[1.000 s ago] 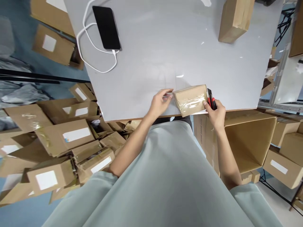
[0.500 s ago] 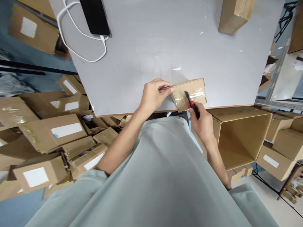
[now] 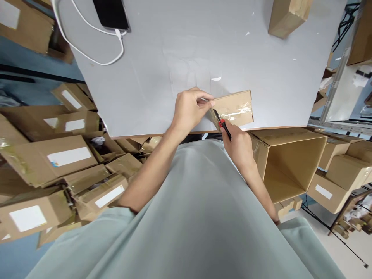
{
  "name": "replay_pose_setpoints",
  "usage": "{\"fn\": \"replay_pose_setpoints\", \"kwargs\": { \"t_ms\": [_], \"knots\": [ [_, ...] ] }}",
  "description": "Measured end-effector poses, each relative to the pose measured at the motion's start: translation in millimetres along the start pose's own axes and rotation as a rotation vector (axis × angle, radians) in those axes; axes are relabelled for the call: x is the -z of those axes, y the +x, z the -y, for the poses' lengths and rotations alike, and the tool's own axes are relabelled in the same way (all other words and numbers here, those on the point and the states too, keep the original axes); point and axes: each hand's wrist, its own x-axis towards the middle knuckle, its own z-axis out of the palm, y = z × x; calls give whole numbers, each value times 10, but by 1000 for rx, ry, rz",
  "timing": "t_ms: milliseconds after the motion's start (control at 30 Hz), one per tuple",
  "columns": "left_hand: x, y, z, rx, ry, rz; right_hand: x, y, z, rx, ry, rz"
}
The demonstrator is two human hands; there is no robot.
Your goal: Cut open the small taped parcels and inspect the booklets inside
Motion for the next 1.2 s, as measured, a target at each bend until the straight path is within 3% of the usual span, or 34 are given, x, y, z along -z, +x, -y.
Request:
{"fn": "replay_pose_setpoints", "kwargs": {
  "t_ms": [267,467,833,1200],
  "knots": [
    [-9,5,10,38,-6,-5,122,-7,55,1,-6,37],
    [-10,17,29,43,-40,-4,74,-49,60,-31,-23,46],
    [-10,-33,31,38,-42,-45,-31,-61,431,-164,-240,105],
    [-97,-82,28,56,-75,-69,132,-315,286,-187,-329,224]
  ]
}}
